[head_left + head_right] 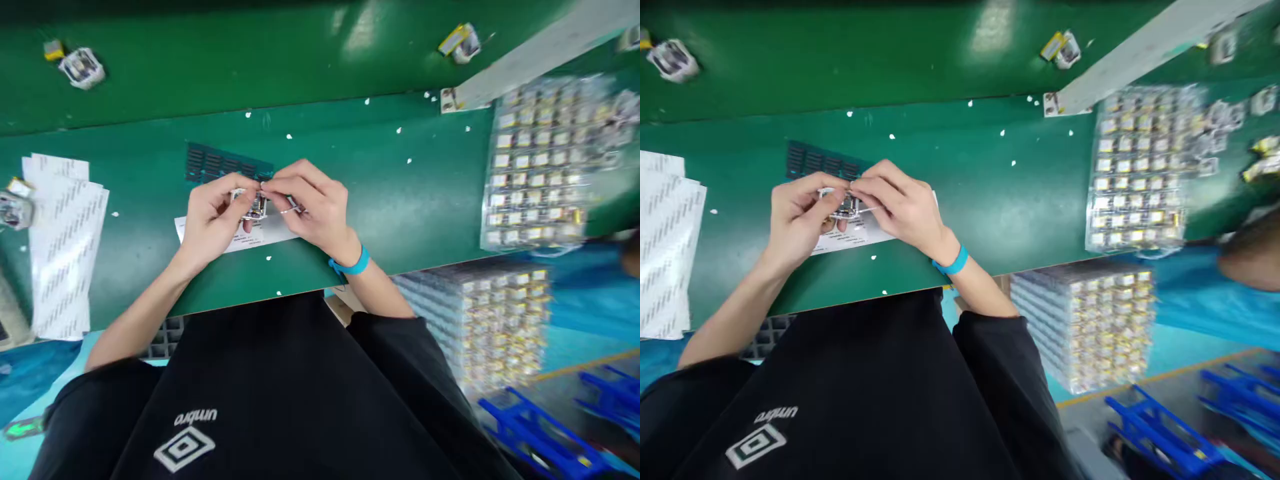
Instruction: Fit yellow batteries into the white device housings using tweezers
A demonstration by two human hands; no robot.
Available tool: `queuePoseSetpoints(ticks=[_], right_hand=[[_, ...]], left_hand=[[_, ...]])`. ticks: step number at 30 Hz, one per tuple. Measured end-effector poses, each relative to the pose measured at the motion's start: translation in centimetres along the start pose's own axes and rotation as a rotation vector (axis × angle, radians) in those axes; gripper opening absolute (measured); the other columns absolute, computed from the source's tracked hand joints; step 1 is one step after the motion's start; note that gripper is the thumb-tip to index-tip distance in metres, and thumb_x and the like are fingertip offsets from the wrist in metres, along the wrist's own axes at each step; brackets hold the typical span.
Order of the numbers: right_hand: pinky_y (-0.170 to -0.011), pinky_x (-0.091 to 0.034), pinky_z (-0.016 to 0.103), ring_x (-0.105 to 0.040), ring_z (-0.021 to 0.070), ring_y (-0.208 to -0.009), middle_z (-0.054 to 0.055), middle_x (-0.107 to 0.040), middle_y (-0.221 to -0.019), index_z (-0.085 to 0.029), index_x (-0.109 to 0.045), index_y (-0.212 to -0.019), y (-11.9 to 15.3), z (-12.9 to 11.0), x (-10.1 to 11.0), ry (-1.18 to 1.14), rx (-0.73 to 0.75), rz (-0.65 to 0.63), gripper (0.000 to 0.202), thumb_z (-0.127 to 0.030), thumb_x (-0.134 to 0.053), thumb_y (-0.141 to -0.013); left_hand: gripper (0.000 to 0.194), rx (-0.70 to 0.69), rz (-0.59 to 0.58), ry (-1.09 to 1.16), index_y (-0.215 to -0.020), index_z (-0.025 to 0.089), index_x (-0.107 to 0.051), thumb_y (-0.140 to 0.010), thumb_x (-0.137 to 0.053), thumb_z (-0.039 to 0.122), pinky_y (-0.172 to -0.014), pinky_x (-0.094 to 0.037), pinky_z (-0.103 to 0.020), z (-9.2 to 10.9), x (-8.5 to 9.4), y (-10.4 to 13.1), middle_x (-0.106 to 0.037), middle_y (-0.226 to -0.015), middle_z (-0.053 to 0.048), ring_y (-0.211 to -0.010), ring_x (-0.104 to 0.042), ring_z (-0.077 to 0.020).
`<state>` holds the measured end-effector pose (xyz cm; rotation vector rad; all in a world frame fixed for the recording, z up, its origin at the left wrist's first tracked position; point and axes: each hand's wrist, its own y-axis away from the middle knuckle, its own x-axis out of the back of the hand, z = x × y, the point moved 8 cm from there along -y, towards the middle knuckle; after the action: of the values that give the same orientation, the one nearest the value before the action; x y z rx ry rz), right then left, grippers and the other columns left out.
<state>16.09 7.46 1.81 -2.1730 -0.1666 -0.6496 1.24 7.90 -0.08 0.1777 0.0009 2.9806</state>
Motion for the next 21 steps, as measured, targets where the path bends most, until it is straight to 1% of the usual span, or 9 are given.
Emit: queuePoseSetpoints(ticks=[4, 7, 9, 11, 13, 15, 17, 21], right_hand=[[-0.071, -0.056, 0.019, -0.073, 0.0089, -0.088, 0.001, -0.075, -0.101, -0.017, -0.069, -0.109, 0.3, -0.3, -0.1, 0.081, 0.015, -0.015, 0.01, -0.017, -0.06, -0.104], [-0.067, -0.056, 0.019, -0.074, 0.0093, -0.085, 0.001, -0.077, -0.102, -0.017, -0.068, -0.11, 0.4, -0.1, -0.3, 0.188, 0.028, -0.05, 0.014, -0.017, -0.054, -0.106], [-0.067, -0.057, 0.022, -0.075, 0.0109, -0.085, 0.002, -0.078, -0.103, -0.017, -0.067, -0.114, 0.5, 0.7, -0.3, 0.266, -0.021, -0.081, 0.019, -0.015, -0.049, -0.107], [-0.071, -0.059, 0.023, -0.077, 0.0127, -0.092, 0.004, -0.079, -0.111, -0.018, -0.065, -0.122, 0.6, 1.3, -0.2, 0.303, -0.056, -0.108, 0.024, -0.014, -0.047, -0.108], [-0.077, -0.06, 0.023, -0.077, 0.0133, -0.101, 0.004, -0.078, -0.119, -0.019, -0.064, -0.127, 0.6, 1.1, -0.2, 0.282, -0.017, -0.132, 0.026, -0.013, -0.049, -0.107], [-0.077, -0.06, 0.022, -0.077, 0.0124, -0.102, 0.002, -0.078, -0.119, -0.02, -0.066, -0.124, 0.6, 0.5, -0.1, 0.256, 0.061, -0.15, 0.025, -0.011, -0.051, -0.106], [-0.072, -0.057, 0.021, -0.077, 0.0108, -0.096, -0.001, -0.079, -0.113, -0.02, -0.067, -0.117, 0.6, 0.0, 0.0, 0.258, 0.107, -0.163, 0.024, -0.008, -0.05, -0.105], [-0.059, -0.049, 0.021, -0.075, 0.0088, -0.086, -0.002, -0.079, -0.106, -0.02, -0.066, -0.11, 0.5, -0.4, 0.0, 0.292, 0.138, -0.219, 0.023, -0.006, -0.049, -0.104]], left_hand=[[0.013, 0.027, -0.013, -0.01, -0.082, 0.02, -0.071, -0.092, -0.064, 0.023, -0.041, -0.032, -0.024, -0.4, -0.1, 0.1, -0.058, -0.054, 0.004, -0.039, -0.048, -0.0093], [0.015, 0.037, -0.019, -0.036, -0.085, 0.02, -0.073, -0.095, -0.065, 0.027, -0.039, -0.03, -0.024, -0.7, -0.1, 0.1, -0.057, -0.053, 0.004, -0.038, -0.047, -0.0094], [0.016, 0.044, -0.004, -0.051, -0.088, 0.02, -0.073, -0.097, -0.066, 0.032, -0.039, -0.03, -0.024, -0.9, 0.1, 0.1, -0.063, -0.06, 0.002, -0.039, -0.05, -0.0095], [0.017, 0.053, 0.014, -0.059, -0.091, 0.021, -0.073, -0.097, -0.067, 0.035, -0.039, -0.032, -0.024, -1.0, 0.2, 0.2, -0.069, -0.071, 0.0, -0.042, -0.053, -0.0095], [0.016, 0.056, 0.016, -0.054, -0.092, 0.021, -0.073, -0.097, -0.067, 0.035, -0.04, -0.033, -0.024, -1.1, 0.2, 0.2, -0.068, -0.071, 0.0, -0.043, -0.054, -0.0095], [0.015, 0.053, 0.011, -0.047, -0.092, 0.021, -0.072, -0.097, -0.066, 0.033, -0.04, -0.034, -0.024, -1.1, 0.2, 0.2, -0.062, -0.063, 0.003, -0.042, -0.053, -0.0098], [0.01, 0.064, 0.008, -0.039, -0.093, 0.021, -0.071, -0.096, -0.066, 0.029, -0.04, -0.034, -0.025, -1.1, 0.3, 0.2, -0.057, -0.058, 0.004, -0.042, -0.053, -0.0102], [0.003, 0.079, 0.03, -0.05, -0.095, 0.021, -0.069, -0.095, -0.066, 0.022, -0.041, -0.034, -0.024, -1.5, 0.5, 0.3, -0.057, -0.058, 0.005, -0.044, -0.055, -0.0105]])
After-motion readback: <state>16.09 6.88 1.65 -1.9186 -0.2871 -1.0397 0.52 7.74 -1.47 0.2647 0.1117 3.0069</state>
